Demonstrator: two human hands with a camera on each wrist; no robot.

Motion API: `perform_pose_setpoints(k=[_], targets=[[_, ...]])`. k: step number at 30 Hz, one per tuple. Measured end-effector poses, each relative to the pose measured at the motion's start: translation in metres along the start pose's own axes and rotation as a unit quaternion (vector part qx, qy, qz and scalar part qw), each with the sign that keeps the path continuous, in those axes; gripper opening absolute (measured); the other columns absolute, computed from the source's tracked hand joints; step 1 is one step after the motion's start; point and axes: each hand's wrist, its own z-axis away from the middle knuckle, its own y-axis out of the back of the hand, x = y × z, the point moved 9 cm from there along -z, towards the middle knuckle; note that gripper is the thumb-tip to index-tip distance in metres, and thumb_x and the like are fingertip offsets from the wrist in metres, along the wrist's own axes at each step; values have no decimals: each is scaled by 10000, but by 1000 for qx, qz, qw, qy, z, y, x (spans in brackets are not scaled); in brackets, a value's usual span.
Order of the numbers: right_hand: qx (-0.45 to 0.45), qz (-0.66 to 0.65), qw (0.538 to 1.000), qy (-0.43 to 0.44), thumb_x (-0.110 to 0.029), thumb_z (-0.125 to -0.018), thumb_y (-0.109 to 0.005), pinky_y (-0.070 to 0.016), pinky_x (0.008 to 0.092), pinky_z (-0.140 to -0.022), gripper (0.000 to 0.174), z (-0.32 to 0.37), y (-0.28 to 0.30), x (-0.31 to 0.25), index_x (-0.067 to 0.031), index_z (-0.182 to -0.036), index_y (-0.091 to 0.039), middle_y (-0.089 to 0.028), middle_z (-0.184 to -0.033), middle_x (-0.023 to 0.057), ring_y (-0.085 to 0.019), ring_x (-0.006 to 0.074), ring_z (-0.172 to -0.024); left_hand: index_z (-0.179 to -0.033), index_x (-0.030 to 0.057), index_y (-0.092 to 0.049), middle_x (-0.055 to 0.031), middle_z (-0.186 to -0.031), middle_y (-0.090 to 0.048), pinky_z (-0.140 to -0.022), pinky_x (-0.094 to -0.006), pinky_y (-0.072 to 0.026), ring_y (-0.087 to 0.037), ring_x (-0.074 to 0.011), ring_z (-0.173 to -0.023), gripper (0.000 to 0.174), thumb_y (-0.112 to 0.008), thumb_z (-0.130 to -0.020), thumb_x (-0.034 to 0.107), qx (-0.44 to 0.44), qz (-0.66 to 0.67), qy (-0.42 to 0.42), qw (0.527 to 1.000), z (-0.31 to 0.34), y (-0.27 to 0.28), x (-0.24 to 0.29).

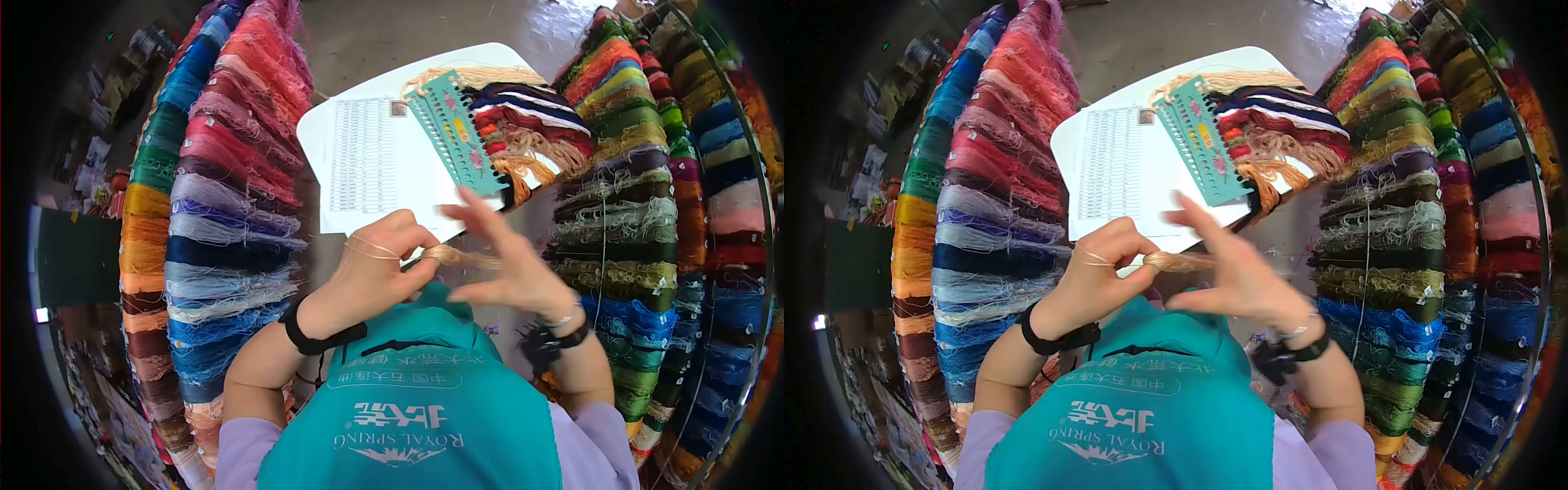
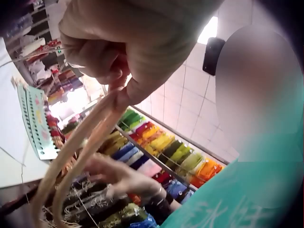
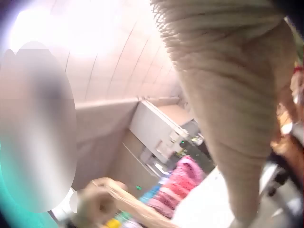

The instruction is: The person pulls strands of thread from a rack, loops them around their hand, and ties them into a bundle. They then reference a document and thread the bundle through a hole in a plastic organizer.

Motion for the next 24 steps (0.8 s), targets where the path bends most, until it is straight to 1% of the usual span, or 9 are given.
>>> perform_pose_setpoints(k=[1, 4, 7, 10, 13, 14, 20, 23, 24], targets=[[0, -15, 999, 52, -70, -722, -809, -519, 358, -909, 994, -8, -12, -5, -80, -1550, -260, -562, -1329, 204, -576, 261, -1215, -850, 56, -681, -33, -699, -442, -546, -296, -337, -417, -129, -595, 68, -690, -783, 63, 1, 0, 4, 1000, -5, -5, 1], [-8, -118, 990, -75, -50, -765, -754, -536, 315, -801, 915, -17, -28, 36, -94, -1545, -276, -671, -1097, 161, -673, 216, -992, -849, 43, -673, -16, -696, -434, -538, -290, -322, -398, -108, -596, 84, -681, -772, 76, 9, -12, 29, 999, -16, -11, 2], [50, -25, 995, -79, -70, -791, -723, -535, 346, -680, 799, -8, -13, 42, -102, -1504, -362, -655, -797, 84, -668, 219, -713, -841, 34, -669, 34, -658, -406, -530, -258, -303, -367, -55, -591, 71, -689, -785, 72, 13, 40, 84, 996, -21, -15, -17], [138, 107, 983, 62, -94, -807, -720, -511, 341, -559, 639, 0, -2, 27, -79, -1405, -494, -570, -658, 55, -599, 230, -575, -842, 22, -680, 50, -618, -417, -540, -250, -365, -407, -35, -599, 83, -665, -797, 90, -2, 103, 177, 979, -17, -24, -45], [180, 241, 931, 205, -100, -820, -719, -471, 345, -479, 503, 6, -7, 21, -51, -1300, -577, -551, -647, 53, -579, 231, -554, -827, 12, -675, 99, -611, -425, -537, -206, -352, -402, -8, -590, 68, -665, -822, 79, -1, 241, 269, 932, -12, -38, -65], [184, 274, 919, 216, -84, -828, -705, -465, 330, -471, 399, 8, -8, 19, -30, -1214, -620, -562, -658, 54, -588, 205, -557, -829, 17, -675, 100, -623, -438, -538, -199, -336, -394, -3, -595, 52, -672, -827, 69, 5, 259, 275, 926, -10, -40, -67], [159, 302, 918, 201, -73, -844, -682, -487, 329, -495, 254, 6, -11, 29, -28, -1094, -679, -594, -700, 64, -593, 199, -570, -944, 16, -676, 105, -635, -460, -493, -172, -274, -364, 14, -555, 84, -646, -890, 73, 5, 309, 261, 915, -7, -46, -82], [221, 220, 936, 165, -82, -879, -667, -497, 306, -528, 213, 3, 20, 47, -47, -1087, -696, -655, -803, 103, -603, 197, -582, -1072, 7, -655, 99, -605, -412, -454, -175, -250, -329, 10, -504, 182, -576, -974, 138, 8, 396, 265, 879, -6, -34, -84], [225, 77, 970, -54, -109, -918, -659, -494, 272, -550, 182, 9, 33, 93, -57, -1085, -707, -706, -920, 88, -621, 160, -611, -1104, 5, -648, 95, -592, -389, -447, -177, -247, -317, 7, -495, 213, -541, -1002, 159, 38, 435, 258, 862, -3, -20, -95]])
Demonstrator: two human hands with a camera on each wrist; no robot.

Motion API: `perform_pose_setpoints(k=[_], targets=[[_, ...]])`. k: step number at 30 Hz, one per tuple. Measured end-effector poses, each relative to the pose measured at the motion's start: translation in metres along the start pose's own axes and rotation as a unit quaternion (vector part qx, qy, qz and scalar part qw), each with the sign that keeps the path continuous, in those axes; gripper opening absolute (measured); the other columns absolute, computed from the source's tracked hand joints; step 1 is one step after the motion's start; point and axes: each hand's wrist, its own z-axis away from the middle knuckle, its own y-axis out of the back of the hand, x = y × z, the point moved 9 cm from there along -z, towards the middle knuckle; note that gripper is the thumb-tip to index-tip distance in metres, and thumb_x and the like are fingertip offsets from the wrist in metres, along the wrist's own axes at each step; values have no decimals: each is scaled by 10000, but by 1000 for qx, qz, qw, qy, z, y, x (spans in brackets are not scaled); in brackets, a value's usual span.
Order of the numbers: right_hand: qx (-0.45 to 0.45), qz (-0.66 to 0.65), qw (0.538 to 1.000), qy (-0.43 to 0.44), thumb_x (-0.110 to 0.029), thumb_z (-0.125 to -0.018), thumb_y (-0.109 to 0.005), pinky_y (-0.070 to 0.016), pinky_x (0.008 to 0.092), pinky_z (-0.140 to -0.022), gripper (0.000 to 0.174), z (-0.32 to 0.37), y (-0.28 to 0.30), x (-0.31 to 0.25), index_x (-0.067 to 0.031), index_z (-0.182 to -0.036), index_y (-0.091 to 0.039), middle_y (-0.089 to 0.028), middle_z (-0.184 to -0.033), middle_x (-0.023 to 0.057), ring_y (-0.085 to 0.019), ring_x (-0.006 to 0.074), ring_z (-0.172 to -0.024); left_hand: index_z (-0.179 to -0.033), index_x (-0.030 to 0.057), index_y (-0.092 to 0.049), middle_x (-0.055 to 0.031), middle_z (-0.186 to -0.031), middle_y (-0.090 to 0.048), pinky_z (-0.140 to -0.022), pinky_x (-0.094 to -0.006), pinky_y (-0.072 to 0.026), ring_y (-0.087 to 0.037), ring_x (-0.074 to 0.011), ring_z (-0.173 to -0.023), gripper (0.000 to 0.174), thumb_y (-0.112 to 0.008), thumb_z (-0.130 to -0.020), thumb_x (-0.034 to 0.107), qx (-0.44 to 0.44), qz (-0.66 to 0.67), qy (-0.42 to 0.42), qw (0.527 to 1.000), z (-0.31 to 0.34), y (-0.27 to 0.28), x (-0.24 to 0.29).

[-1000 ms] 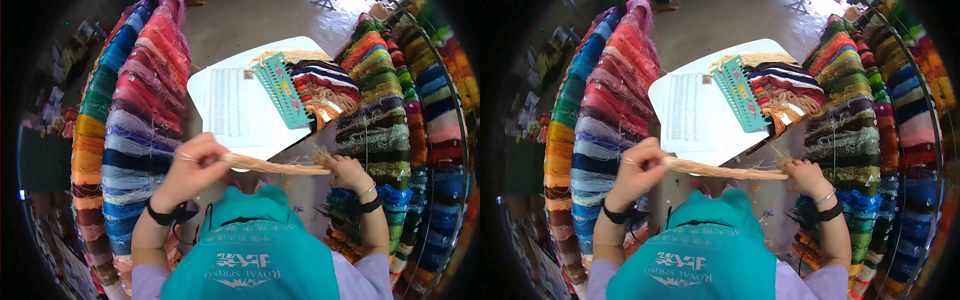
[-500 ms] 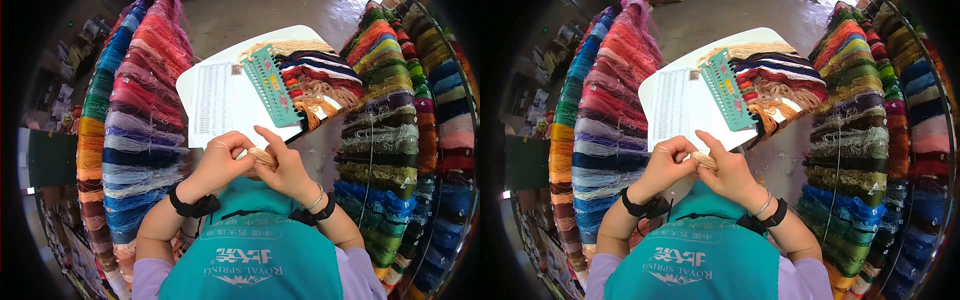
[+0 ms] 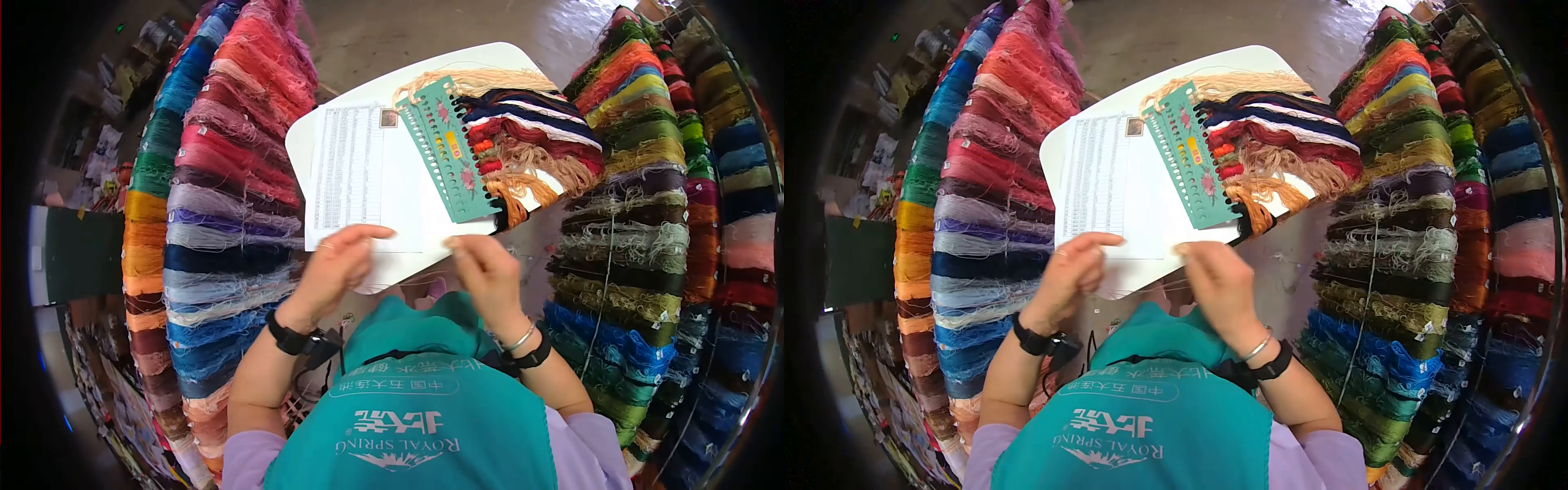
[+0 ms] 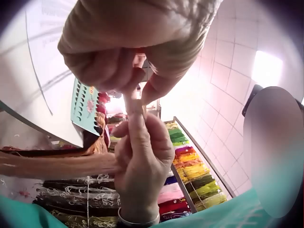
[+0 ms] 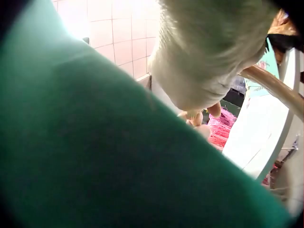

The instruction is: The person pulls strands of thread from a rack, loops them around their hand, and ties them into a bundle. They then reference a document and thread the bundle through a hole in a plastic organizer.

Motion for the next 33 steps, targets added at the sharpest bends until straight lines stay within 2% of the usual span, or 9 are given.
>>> perform_pose_setpoints(k=[1, 3, 9, 13, 15, 21, 27, 31, 33], targets=[[15, -194, 961, -197, -158, -949, -664, -475, 232, -549, 195, 9, -1, 50, -29, -1089, -704, -711, -955, 53, -634, 113, -649, -1136, 4, -641, 90, -580, -367, -440, -180, -245, -306, 5, -486, 245, -506, -1031, 179, 13, 50, -15, 999, 0, 18, 4], [79, -288, 903, -308, -194, -956, -674, -435, 205, -516, 213, 17, 3, 92, -20, -1077, -700, -694, -948, 18, -651, 84, -669, -1176, 3, -617, 71, -568, -305, -403, -203, -183, -227, -17, -447, 314, -441, -1065, 237, 35, 95, -64, 993, 4, 55, 18], [103, -350, 871, -328, -222, -957, -681, -309, 162, -439, 209, -7, -24, 94, -30, -1040, -687, -671, -874, 5, -687, 86, -682, -1155, -6, -582, 42, -573, -319, -387, -208, -172, -229, -38, -424, 309, -386, -1079, 220, 18, 237, -142, 961, 26, 112, 38], [130, -353, 855, -357, -254, -949, -691, -270, 173, -382, 211, -27, -31, 102, -45, -973, -678, -620, -649, 9, -536, 48, -460, -1148, 3, -575, 35, -579, -312, -390, -213, -176, -222, -45, -424, 311, -360, -1087, 219, 27, 297, -178, 938, 42, 137, 51], [181, -322, 872, -322, -267, -945, -696, -267, 186, -373, 208, -37, -11, 104, -68, -883, -688, -588, -587, -3, -430, 31, -408, -1139, 12, -572, 33, -585, -307, -406, -210, -195, -226, -48, -438, 312, -350, -1090, 227, 15, 310, -209, 927, 50, 151, 64], [54, -124, 982, -134, -187, -901, -713, -349, 183, -508, 158, -107, 125, 42, -32, -888, -738, -603, -670, -50, -501, 21, -569, -1165, 33, -575, 28, -708, -372, -435, -184, -228, -280, -39, -492, 276, -403, -1083, 233, 60, 193, -249, 947, 53, 177, 101], [-117, 4, 993, -18, -271, -856, -728, -348, 185, -495, 228, -204, 213, -77, -45, -878, -713, -631, -718, -44, -477, 13, -550, -1288, -12, -587, 21, -863, -567, -452, -177, -215, -307, 1, -532, 376, -536, -1011, 238, 77, -79, -216, 970, -8, 113, 138], [-213, 18, 974, 73, -275, -835, -738, -331, 191, -475, 242, -241, 193, -173, -41, -870, -692, -632, -716, -40, -457, 12, -529, -1339, 8, -580, -61, -1139, -663, -720, -181, -454, -587, -43, -849, 380, -562, -982, 136, 21, -150, -219, 964, -70, 57, 162], [-229, 33, 969, 85, -277, -810, -745, -330, 194, -473, 242, -246, 188, -198, -48, -847, -676, -627, -710, -35, -444, 18, -525, -1352, 11, -570, -35, -1159, -658, -711, -170, -434, -552, -13, -837, 403, -556, -991, 192, -8, -260, -271, 927, -99, 32, 172]])
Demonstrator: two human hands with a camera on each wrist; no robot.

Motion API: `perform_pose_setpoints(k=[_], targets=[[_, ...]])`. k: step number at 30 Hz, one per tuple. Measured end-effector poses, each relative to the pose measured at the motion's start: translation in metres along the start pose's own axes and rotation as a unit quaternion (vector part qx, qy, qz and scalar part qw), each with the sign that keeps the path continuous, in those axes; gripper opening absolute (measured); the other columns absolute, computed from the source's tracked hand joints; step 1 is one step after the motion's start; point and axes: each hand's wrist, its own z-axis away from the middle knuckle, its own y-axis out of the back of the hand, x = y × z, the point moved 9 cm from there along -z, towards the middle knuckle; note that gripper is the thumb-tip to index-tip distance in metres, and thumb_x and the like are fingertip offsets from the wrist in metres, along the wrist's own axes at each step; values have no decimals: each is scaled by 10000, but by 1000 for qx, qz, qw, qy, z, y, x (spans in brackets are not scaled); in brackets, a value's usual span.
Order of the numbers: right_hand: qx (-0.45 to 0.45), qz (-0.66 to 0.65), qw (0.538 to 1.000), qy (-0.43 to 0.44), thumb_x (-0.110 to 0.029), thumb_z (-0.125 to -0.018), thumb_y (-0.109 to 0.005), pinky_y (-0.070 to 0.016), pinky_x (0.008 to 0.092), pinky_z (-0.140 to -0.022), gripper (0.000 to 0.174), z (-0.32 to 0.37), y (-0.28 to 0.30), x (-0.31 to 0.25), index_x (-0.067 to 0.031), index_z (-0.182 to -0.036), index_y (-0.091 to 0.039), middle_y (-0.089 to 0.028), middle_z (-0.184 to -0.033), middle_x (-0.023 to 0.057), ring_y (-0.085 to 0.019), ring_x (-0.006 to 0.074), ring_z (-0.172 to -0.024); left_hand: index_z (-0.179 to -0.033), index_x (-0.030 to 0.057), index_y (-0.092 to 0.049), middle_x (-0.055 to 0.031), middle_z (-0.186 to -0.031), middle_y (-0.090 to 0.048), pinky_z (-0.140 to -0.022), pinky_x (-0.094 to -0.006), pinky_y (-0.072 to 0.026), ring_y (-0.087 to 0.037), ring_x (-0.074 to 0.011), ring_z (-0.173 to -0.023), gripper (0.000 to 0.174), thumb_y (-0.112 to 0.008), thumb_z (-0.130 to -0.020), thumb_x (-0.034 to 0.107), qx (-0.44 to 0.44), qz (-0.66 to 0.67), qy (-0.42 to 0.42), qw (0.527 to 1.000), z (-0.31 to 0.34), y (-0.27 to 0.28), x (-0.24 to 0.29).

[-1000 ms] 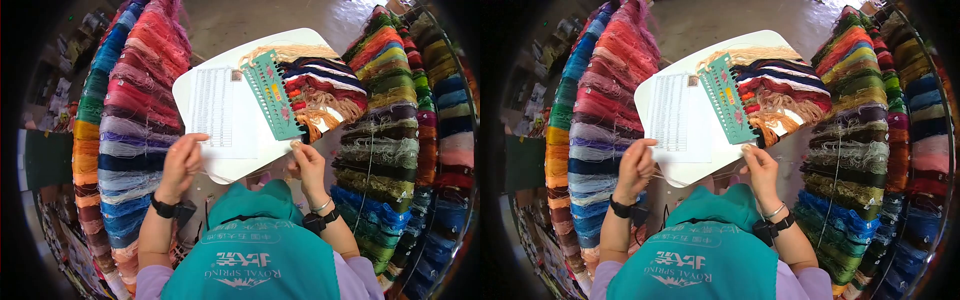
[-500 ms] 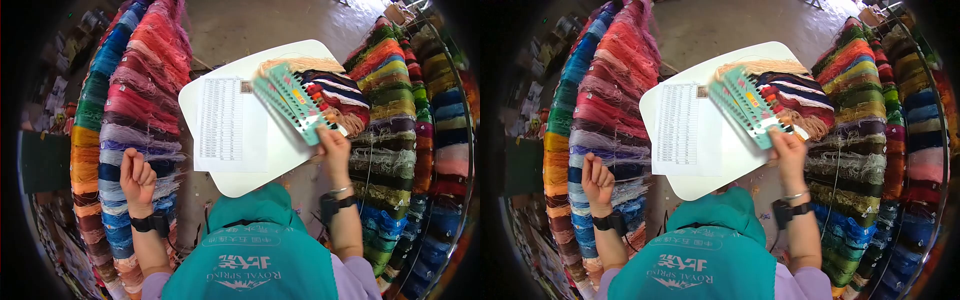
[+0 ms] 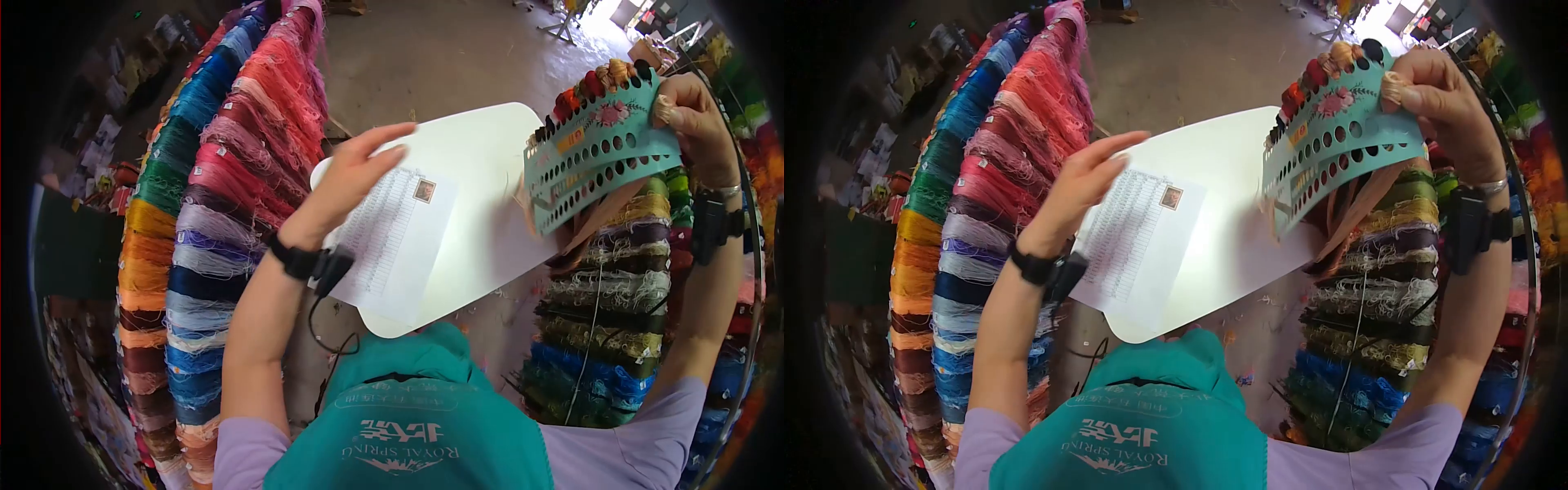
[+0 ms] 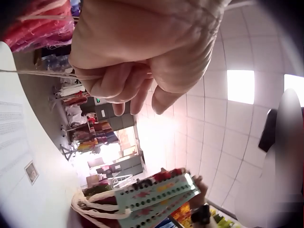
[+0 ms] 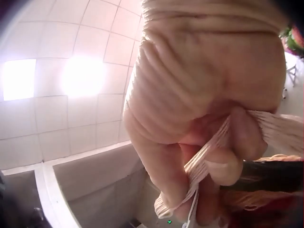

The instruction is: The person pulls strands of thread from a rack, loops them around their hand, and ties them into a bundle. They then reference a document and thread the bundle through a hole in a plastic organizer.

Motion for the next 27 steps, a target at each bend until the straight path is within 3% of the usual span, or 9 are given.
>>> perform_pose_setpoints(k=[4, 10, 12, 15, 18, 19, 21, 26, 27], targets=[[-16, 44, 997, 58, -314, -790, -747, -347, 195, -480, 278, -17, -5, -40, -52, -836, -670, -619, -693, -32, -454, 22, -524, -1335, 37, -590, -59, -1292, -616, -1033, -279, -412, -546, -128, -1187, 399, -602, -978, 214, -74, 33, -12, 997, -35, -55, 8], [-73, 137, 984, 83, -336, -793, -744, -389, 217, -567, 343, -30, -1, -98, -56, -798, -546, -540, -674, 3, -489, 90, -593, -1160, 64, -645, 32, -1077, -664, -666, -182, -425, -536, -1, -844, 306, -672, -866, 147, -220, 172, 30, 960, -23, -98, 35], [-122, 152, 975, 107, -347, -808, -723, -397, 216, -580, 339, -40, 1, -107, -54, -794, -554, -543, -690, 4, -493, 92, -601, -1139, 27, -685, -27, -1105, -685, -973, -293, -464, -610, -103, -1002, 300, -744, -871, 149, -241, 287, 29, 927, -14, -96, 46], [-186, 161, 962, 117, -364, -830, -693, -409, 214, -599, 341, -58, 3, -104, -50, -788, -566, -548, -714, 5, -499, 94, -612, -1094, 13, -698, -28, -1037, -707, -894, -269, -497, -631, -93, -927, 268, -758, -857, 122, -240, 256, 60, 934, -7, -90, 50], [-86, 120, 988, 51, -336, -854, -715, -372, 190, -511, 281, -71, 3, -43, -70, -816, -635, -569, -684, -34, -480, 46, -546, -1039, -3, -709, -25, -933, -712, -785, -239, -519, -634, -75, -831, 228, -759, -861, 131, -179, 261, 113, 942, 2, -100, 33], [-41, 102, 994, 26, -320, -863, -732, -351, 178, -464, 250, -72, 2, -19, -81, -831, -668, -578, -665, -54, -470, 21, -511, -1015, 35, -719, 25, -843, -675, -532, -170, -379, -524, -9, -636, 193, -741, -881, 172, -119, 245, 120, 954, 2, -108, 6], [-5, 153, 978, -141, -363, -900, -731, -327, 173, -433, 280, -56, 16, 52, -117, -786, -661, -522, -605, -98, -429, 10, -462, -988, 26, -700, 22, -824, -662, -526, -187, -384, -520, -14, -627, 186, -706, -923, 201, -58, 278, 193, 939, 15, -126, -29], [56, 75, 966, -239, -357, -931, -704, -318, 181, -433, 306, 47, 21, 164, -91, -784, -667, -590, -647, -70, -425, 0, -473, -1024, 7, -676, 38, -742, -598, -511, -201, -362, -483, -10, -602, 240, -596, -983, 229, -65, 84, 239, 965, 25, -162, -128], [69, 52, 968, -238, -311, -943, -685, -304, 179, -422, 281, 68, 15, 163, -74, -793, -677, -672, -720, -27, -420, -3, -461, -941, -30, -674, -55, -738, -624, -642, -334, -465, -544, -119, -683, 328, -575, -954, 282, -71, 73, 228, 968, 26, -161, -116]])
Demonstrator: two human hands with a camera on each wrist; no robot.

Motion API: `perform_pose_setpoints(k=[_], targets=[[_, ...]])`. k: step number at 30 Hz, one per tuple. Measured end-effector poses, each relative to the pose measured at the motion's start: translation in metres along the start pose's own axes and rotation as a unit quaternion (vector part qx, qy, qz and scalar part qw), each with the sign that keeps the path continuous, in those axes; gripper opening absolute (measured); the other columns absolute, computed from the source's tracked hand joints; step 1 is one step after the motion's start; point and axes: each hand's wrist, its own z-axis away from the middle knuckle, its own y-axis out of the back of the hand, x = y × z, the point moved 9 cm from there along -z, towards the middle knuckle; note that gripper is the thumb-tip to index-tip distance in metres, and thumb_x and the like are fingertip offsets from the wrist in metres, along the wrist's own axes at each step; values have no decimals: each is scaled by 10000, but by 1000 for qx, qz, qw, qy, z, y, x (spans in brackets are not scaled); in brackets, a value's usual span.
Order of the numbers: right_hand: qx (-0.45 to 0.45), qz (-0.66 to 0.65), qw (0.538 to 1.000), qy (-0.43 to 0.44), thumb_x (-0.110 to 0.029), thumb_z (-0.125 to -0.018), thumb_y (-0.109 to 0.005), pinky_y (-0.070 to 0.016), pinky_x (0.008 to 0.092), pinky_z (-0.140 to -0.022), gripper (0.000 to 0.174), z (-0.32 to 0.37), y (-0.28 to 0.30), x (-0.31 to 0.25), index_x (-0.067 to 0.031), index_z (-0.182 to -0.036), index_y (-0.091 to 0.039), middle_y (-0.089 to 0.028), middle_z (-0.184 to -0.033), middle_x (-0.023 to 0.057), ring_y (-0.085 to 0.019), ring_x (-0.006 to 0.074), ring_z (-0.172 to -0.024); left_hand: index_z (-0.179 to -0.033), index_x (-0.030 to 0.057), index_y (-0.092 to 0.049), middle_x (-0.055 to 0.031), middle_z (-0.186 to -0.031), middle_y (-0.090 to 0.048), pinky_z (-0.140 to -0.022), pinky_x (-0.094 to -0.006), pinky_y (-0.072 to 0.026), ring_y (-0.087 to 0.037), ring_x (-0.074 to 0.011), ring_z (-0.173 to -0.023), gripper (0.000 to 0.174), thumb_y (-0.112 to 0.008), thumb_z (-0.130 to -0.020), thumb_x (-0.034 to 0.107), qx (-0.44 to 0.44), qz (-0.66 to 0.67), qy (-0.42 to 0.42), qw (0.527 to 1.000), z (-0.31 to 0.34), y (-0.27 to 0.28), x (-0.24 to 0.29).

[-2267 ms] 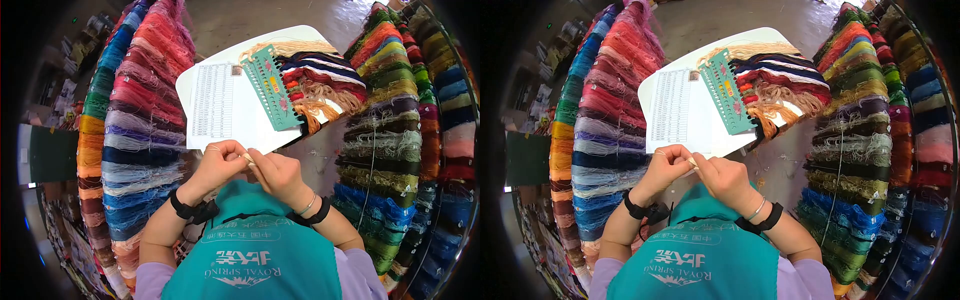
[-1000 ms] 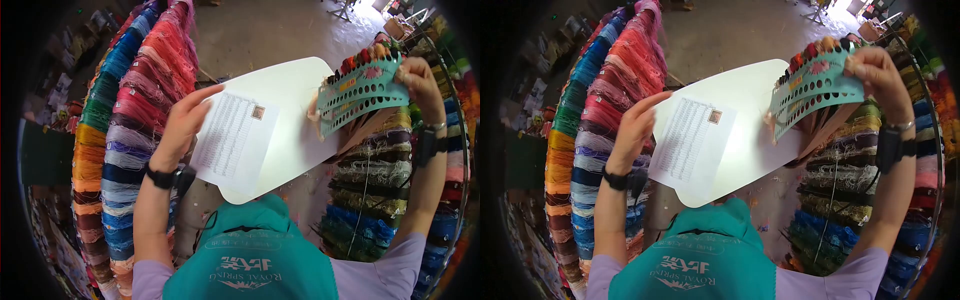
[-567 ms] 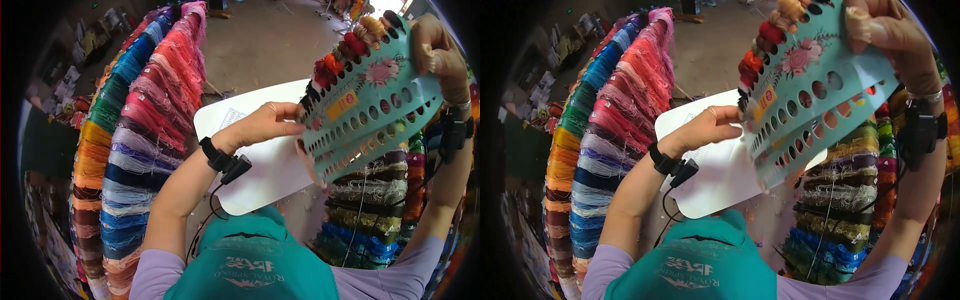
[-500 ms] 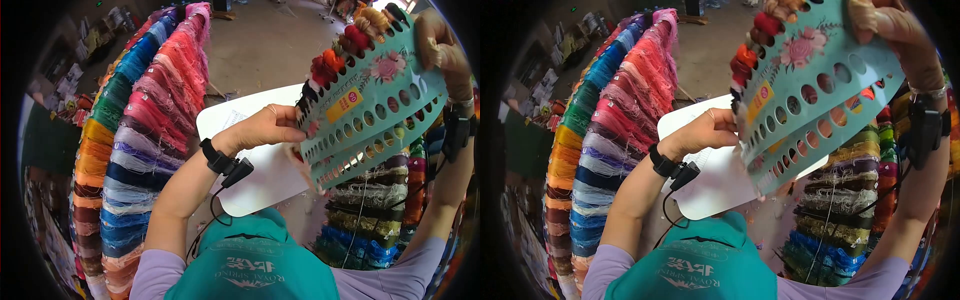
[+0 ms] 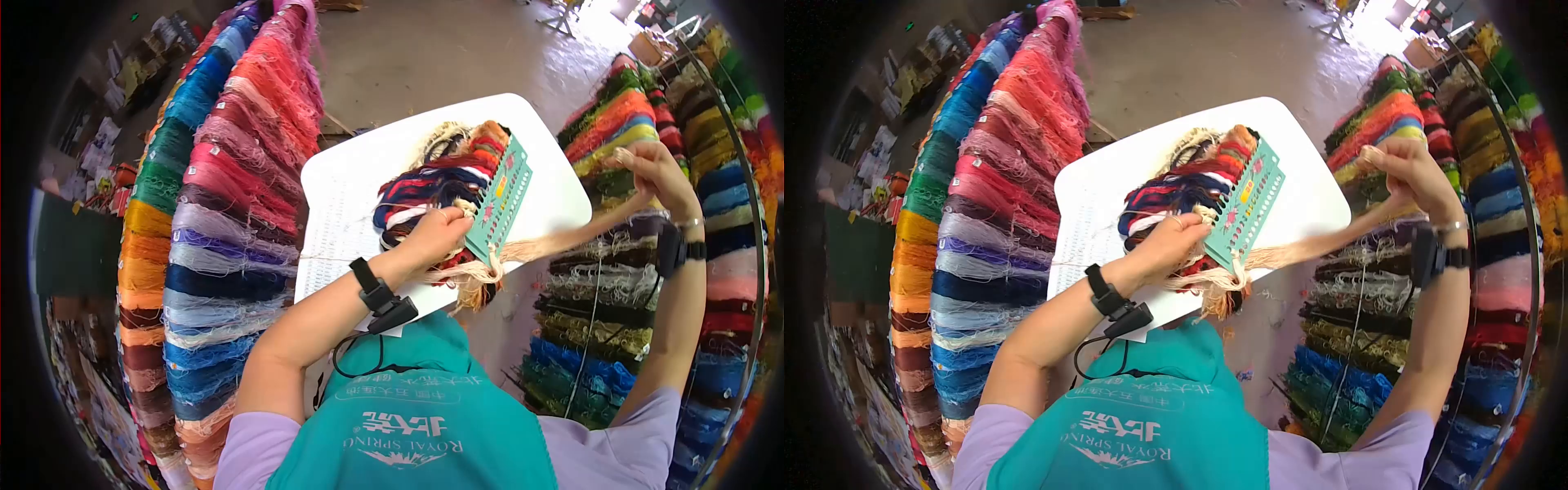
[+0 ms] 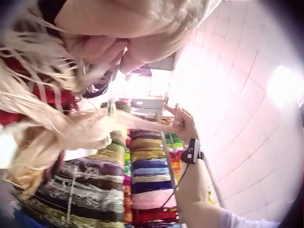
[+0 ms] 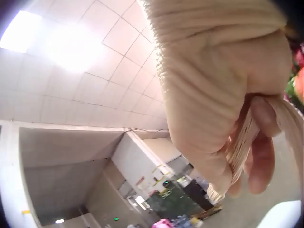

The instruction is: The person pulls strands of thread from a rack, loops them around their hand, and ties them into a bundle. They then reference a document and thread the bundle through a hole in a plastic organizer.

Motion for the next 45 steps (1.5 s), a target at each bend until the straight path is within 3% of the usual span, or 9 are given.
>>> perform_pose_setpoints(k=[4, 10, 14, 20, 25, 33, 34, 36, 45], targets=[[56, -67, 996, -4, -306, -929, -668, -293, 169, -422, 240, 64, 9, 8, -75, -880, -709, -749, -919, 50, -438, -15, -481, -1411, -15, -438, -15, -1042, -636, -590, -178, -423, -542, -19, -724, 519, -574, -911, 10, -118, 184, 13, 976, 15, -24, 33], [-65, -254, 947, -187, -298, -932, -690, -320, 150, -409, 285, 75, -152, 89, -38, -1049, -699, -706, -894, 25, -593, 52, -547, -1376, -7, -450, 34, -948, -643, -467, -161, -293, -411, 11, -587, 479, -593, -920, 11, -115, 172, 7, 978, 14, -33, 37], [-78, -551, 816, -155, -166, -953, -653, -285, 145, -396, 249, 55, -229, 97, 7, -1129, -620, -674, -906, 39, -577, 61, -554, -1353, -7, -496, -6, -1050, -669, -641, -196, -471, -581, -38, -761, 420, -576, -943, 37, -85, 94, -41, 991, 12, -31, 32], [-132, -554, 818, -84, -190, -918, -693, -266, 160, -411, 245, 15, -239, 77, 5, -1063, -669, -579, -699, -37, -353, 1, -461, -1323, -18, -546, -56, -1213, -640, -947, -279, -488, -594, -98, -1089, 374, -542, -955, 47, -91, -39, -52, 994, 6, -27, 25], [-66, -376, 924, 20, -184, -868, -737, -552, 249, -726, 260, -5, -144, 13, 47, -986, -726, -735, -902, 106, -695, 137, -759, -1346, 64, -577, -14, -1150, -678, -720, -176, -476, -585, -38, -776, 361, -498, -998, 113, 56, -3, -210, 976, 34, 13, 68], [-38, -251, 928, 272, -325, -960, -592, -525, 334, -903, 441, -98, 91, -116, 0, -1257, -623, -671, -1130, 82, -647, 146, -1037, -1193, 35, -640, -56, -1045, -725, -400, -157, -229, -294, 5, -458, 319, -434, -1040, 225, 78, 85, -90, 989, 55, 74, 63], [152, -307, 916, 210, -155, -855, -677, -512, 313, -771, 176, -33, 53, -187, -10, -952, -700, -710, -865, 101, -665, 179, -769, -1191, 38, -642, -55, -1047, -727, -404, -156, -232, -295, 6, -462, 319, -437, -1038, 229, 78, 77, -82, 991, 56, 79, 62], [160, -259, 917, 257, -274, -830, -695, -497, 257, -612, 320, -27, 67, -228, -84, -1088, -714, -685, -819, 1, -613, 103, -670, -1165, 47, -657, -56, -1052, -731, -423, -158, -238, -298, 1, -476, 319, -457, -1027, 254, 70, 56, -60, 994, 57, 85, 55], [267, -225, 829, 436, -333, -910, -615, -530, 352, -815, 412, 84, 86, -273, -33, -1193, -612, -657, -1025, 90, -632, 184, -896, -1124, 30, -667, -87, -987, -739, -425, -178, -232, -296, -15, -465, 311, -482, -1017, 255, 64, 114, -44, 990, 61, 97, 39]])
